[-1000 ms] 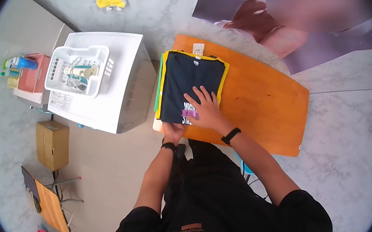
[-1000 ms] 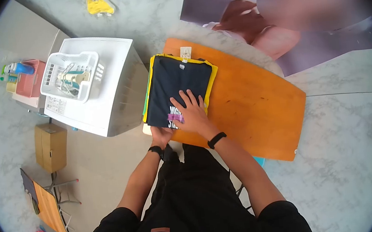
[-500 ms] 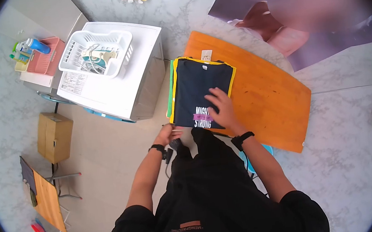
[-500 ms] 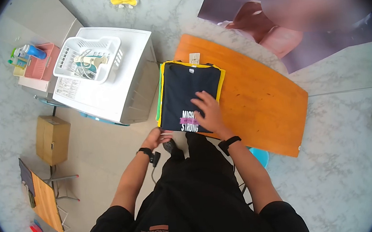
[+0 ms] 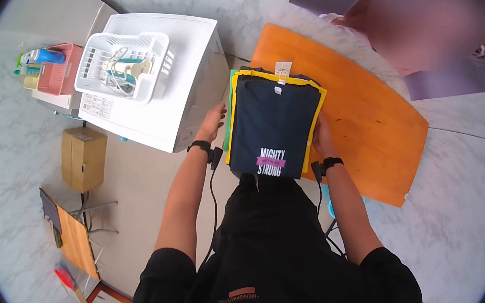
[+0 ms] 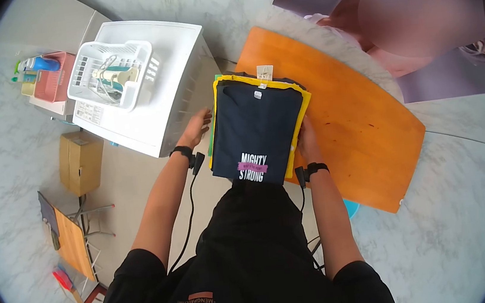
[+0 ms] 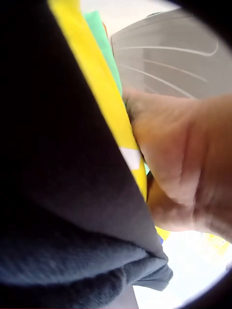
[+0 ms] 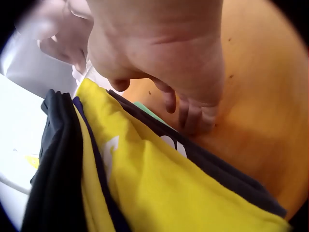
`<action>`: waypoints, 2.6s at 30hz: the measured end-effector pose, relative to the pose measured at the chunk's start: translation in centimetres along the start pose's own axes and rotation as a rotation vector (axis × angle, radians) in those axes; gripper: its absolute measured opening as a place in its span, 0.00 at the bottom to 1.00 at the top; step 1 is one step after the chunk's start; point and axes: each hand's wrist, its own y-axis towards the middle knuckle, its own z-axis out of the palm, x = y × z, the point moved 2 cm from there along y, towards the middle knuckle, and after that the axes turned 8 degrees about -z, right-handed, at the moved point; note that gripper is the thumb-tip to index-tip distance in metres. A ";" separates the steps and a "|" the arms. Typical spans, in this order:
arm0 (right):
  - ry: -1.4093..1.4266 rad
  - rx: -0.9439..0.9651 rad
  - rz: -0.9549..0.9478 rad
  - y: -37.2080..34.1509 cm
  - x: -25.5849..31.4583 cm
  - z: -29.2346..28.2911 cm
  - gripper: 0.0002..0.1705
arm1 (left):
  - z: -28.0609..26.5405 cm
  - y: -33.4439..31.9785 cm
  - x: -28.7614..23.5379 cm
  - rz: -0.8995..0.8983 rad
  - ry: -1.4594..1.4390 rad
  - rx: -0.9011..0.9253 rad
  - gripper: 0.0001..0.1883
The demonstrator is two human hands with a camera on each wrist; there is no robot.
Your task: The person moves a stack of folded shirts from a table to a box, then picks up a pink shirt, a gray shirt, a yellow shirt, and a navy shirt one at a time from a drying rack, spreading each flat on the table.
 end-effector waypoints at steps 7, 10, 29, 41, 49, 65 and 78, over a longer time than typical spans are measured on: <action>0.007 0.006 0.136 3.1 0.1 -0.8 0.31 | 0.5 3.4 -0.1 -0.237 -0.059 0.267 0.35; 0.090 0.028 0.236 4.1 -0.7 -1.2 0.31 | 1.8 2.1 -1.0 -0.212 0.004 0.147 0.34; 0.181 0.053 0.174 3.9 -2.3 -1.4 0.29 | 4.2 -1.5 -0.1 -0.044 -0.241 0.277 0.28; -0.031 0.124 0.156 4.5 -4.2 -3.5 0.28 | 3.8 -1.5 3.4 0.091 -0.085 0.263 0.30; 0.050 0.121 0.223 3.4 -4.4 -3.8 0.29 | 4.5 -4.5 2.9 -0.022 -0.270 0.322 0.34; 0.046 0.108 0.327 1.3 -3.2 -1.7 0.29 | 2.3 -4.9 7.4 -0.092 -0.249 0.383 0.32; 0.038 0.299 0.254 -4.7 -2.4 3.7 0.27 | -3.4 -15.3 9.3 0.049 -0.374 0.382 0.30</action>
